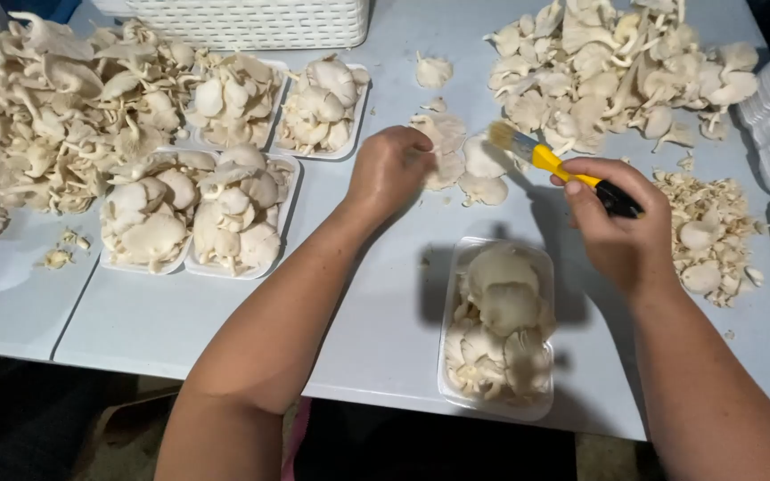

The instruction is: Cleaning oyster mushrooms with a brush and arranging them into plastic trays for packaging.

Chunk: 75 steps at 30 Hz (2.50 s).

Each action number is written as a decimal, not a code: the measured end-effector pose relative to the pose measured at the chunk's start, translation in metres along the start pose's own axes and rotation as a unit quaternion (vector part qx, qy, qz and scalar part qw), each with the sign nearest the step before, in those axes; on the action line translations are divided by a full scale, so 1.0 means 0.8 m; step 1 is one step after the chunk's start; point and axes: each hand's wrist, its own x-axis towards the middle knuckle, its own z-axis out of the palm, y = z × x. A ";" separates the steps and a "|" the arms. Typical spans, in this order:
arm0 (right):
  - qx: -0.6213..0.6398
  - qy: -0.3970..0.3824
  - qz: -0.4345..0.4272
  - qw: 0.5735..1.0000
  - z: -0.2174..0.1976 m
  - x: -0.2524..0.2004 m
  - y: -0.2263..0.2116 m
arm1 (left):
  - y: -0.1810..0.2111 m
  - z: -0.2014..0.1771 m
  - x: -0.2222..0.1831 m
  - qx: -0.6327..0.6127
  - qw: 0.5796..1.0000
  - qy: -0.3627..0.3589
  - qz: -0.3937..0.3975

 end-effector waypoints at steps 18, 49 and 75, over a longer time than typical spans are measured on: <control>0.154 -0.103 0.057 0.981 0.001 0.004 0.029 | 0.043 -0.034 -0.023 -0.592 0.769 -0.039 -0.238; 0.043 -0.071 0.025 0.996 -0.014 -0.001 0.009 | 0.041 -0.032 -0.037 -0.609 0.759 -0.094 -0.209; 0.091 -0.073 -0.049 0.992 -0.024 -0.008 0.031 | 0.046 -0.034 -0.030 -0.602 0.718 -0.115 -0.330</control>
